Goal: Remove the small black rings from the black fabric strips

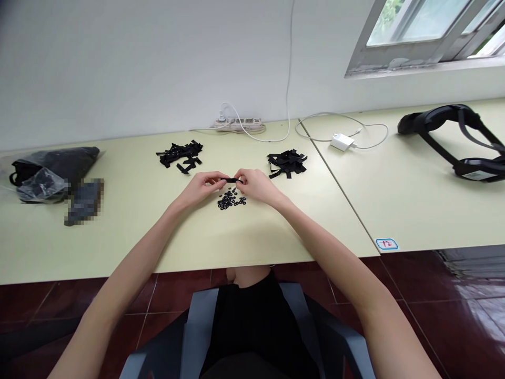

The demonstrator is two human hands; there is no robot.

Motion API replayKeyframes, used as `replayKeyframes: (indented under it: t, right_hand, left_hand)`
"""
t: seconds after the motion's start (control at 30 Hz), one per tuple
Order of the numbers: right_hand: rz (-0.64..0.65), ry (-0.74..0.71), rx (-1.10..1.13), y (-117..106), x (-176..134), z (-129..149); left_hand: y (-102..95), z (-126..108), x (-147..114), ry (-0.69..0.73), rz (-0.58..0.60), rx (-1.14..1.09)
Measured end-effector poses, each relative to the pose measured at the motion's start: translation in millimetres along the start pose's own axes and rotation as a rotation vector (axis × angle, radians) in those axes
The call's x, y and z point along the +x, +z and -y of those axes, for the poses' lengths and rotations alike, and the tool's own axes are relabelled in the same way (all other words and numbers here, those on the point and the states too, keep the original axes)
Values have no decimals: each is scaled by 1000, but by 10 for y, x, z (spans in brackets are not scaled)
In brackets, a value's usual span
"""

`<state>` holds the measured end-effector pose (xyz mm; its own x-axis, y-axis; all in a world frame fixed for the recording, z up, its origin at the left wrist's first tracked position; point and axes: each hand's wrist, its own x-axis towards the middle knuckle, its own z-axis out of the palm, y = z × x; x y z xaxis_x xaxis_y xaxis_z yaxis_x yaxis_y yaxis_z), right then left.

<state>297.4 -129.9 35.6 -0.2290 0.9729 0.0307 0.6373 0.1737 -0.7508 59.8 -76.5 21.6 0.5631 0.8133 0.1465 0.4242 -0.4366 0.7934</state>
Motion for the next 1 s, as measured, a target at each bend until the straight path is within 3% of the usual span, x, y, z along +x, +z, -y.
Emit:
replayKeyframes:
  t: [0.53, 0.8, 1.0]
  right_hand:
    - [-51, -36, -4, 36, 17, -43]
    - [-173, -72, 152, 35, 51, -55]
    - [-120, -224, 351, 71, 96, -99]
  left_hand:
    - [6, -14, -4, 9, -15, 42]
    - [46, -77, -9, 93, -31, -47]
    - [53, -65, 21, 170, -66, -155]
